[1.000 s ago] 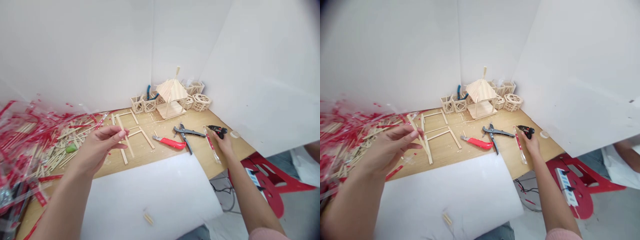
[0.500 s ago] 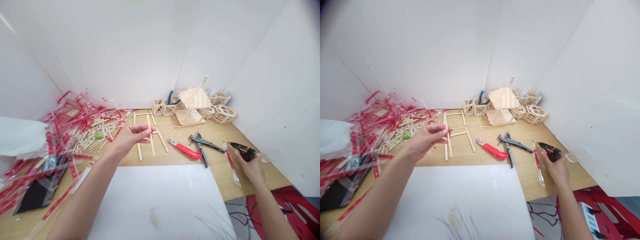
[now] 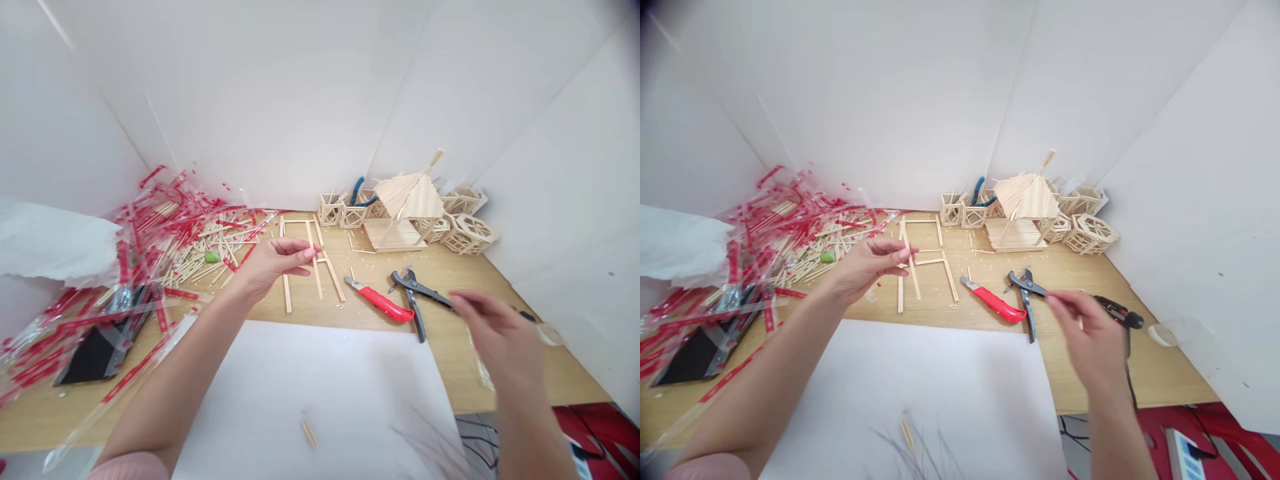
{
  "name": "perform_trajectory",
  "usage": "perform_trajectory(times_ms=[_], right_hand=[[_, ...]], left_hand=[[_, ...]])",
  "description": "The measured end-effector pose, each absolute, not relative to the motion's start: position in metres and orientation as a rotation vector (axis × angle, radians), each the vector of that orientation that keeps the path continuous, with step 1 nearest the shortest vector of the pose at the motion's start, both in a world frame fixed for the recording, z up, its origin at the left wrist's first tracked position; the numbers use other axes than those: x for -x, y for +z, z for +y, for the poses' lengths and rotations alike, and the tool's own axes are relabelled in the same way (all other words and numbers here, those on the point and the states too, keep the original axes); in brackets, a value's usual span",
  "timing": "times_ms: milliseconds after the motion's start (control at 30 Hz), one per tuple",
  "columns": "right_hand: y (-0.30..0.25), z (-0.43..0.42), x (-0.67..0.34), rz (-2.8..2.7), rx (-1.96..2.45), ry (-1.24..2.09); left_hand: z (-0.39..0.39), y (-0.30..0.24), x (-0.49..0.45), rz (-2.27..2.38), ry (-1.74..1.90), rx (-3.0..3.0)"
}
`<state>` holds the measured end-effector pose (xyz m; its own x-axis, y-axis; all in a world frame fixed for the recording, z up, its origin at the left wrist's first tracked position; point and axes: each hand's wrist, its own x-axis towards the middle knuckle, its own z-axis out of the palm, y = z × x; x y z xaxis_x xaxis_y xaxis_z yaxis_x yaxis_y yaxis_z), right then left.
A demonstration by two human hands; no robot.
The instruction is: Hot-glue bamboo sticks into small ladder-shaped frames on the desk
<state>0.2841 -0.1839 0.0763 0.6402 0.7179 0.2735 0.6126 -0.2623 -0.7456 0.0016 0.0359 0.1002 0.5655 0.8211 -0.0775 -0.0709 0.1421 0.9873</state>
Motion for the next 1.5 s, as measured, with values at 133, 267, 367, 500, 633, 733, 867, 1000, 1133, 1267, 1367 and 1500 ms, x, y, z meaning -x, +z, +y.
perform_trajectory(times_ms=[133,267,367,500,633,733,867,1000,1133,1267,1367,1500], right_hand=[[0.101,-0.097,-0.226,-1.326,1.71,0.741],[0.1,-0.034,-0.195,-1.359,1.436,1.101],[0.086,-0.004,-0.189,-1.35,1.301,1.264],[0.064,0.023,-0.185,-1.312,1.236,1.337],[0.048,0.043,-0.182,-1.353,1.216,1.403],[0.042,0.057,-0.182,-1.392,1.182,1.525],[0.038,0.071,-0.184,-1.393,1.156,1.601],[0.037,0.078,-0.185,-1.405,1.12,1.615],[0.031,0.083,-0.194,-1.447,1.223,1.521],[0.018,0.092,-0.211,-1.59,1.574,1.087],[0.006,0.096,-0.215,-1.773,1.717,0.815],[-0.003,0.096,-0.209,-2.034,1.774,0.596]], left_hand=[[0.036,0.094,-0.006,0.771,0.732,-1.298],[0.043,0.084,-0.005,0.802,0.845,-1.252],[0.051,0.073,-0.002,0.836,0.915,-1.236],[0.061,0.055,-0.001,0.877,0.984,-1.204],[0.07,0.04,-0.002,0.897,1.044,-1.157],[0.078,0.032,-0.002,0.926,1.064,-1.128],[0.088,0.023,-0.003,1.007,1.076,-1.117],[0.093,0.014,-0.006,1.033,1.066,-1.097],[0.104,0.01,0.003,0.998,0.881,-1.21],[0.129,0.0,0.023,1.115,0.722,-1.464],[0.142,-0.012,0.031,1.239,0.886,-1.646],[0.14,-0.025,0.026,1.208,0.856,-1.705]])
